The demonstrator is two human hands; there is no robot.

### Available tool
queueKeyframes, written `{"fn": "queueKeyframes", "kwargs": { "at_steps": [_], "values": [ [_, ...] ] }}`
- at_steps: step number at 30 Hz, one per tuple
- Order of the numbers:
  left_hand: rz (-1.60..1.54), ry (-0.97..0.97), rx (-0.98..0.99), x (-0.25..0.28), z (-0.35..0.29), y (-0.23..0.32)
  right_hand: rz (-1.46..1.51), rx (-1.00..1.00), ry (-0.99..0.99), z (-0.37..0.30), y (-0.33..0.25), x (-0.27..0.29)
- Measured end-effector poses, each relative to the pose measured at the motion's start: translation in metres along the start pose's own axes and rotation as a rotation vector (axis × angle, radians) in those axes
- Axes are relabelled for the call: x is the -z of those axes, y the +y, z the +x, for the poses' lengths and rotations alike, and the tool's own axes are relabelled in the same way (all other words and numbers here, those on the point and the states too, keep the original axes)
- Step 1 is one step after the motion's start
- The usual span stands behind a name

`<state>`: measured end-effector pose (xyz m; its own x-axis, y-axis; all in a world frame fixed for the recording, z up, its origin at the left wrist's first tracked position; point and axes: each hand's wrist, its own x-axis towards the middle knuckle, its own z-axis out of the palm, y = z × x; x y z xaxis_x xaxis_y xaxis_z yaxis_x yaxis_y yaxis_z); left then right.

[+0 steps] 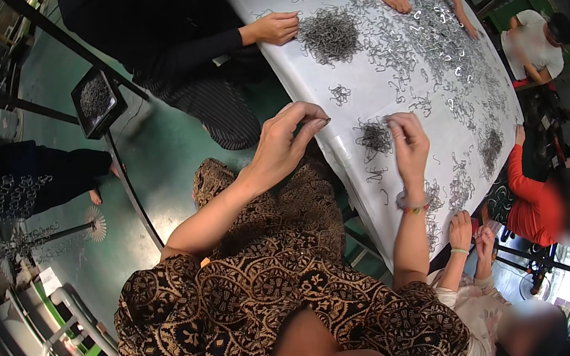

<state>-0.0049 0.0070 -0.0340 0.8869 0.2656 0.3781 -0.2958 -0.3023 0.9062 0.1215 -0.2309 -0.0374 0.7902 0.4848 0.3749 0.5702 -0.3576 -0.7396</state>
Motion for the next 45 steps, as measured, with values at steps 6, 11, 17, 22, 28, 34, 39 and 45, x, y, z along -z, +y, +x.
{"fn": "queueKeyframes", "kwargs": {
  "at_steps": [6,11,17,22,28,34,39,45],
  "values": [
    [0.003,-0.018,0.008,-0.008,0.003,-0.003,0.152,0.131,0.097,-0.002,-0.100,-0.056],
    [-0.053,-0.049,0.031,-0.007,0.006,-0.004,0.271,-0.014,0.163,0.002,-0.092,-0.071],
    [-0.147,-0.105,0.141,-0.005,0.007,-0.011,0.504,0.060,0.237,0.000,-0.078,-0.082],
    [-0.025,-0.005,0.147,0.006,0.047,-0.051,0.532,0.148,0.284,0.005,-0.073,-0.083],
    [0.764,0.018,0.116,-0.016,0.152,-0.135,0.520,0.150,0.262,0.006,-0.082,-0.082],
    [0.955,0.020,-0.053,-0.043,0.170,-0.197,0.464,0.071,0.313,0.001,-0.087,-0.082],
    [1.035,0.038,0.070,-0.048,0.184,-0.235,0.617,-0.010,0.259,0.005,-0.088,-0.090],
    [0.925,0.009,-0.102,-0.042,0.182,-0.200,0.601,0.002,0.254,0.008,-0.087,-0.088]
  ]
}}
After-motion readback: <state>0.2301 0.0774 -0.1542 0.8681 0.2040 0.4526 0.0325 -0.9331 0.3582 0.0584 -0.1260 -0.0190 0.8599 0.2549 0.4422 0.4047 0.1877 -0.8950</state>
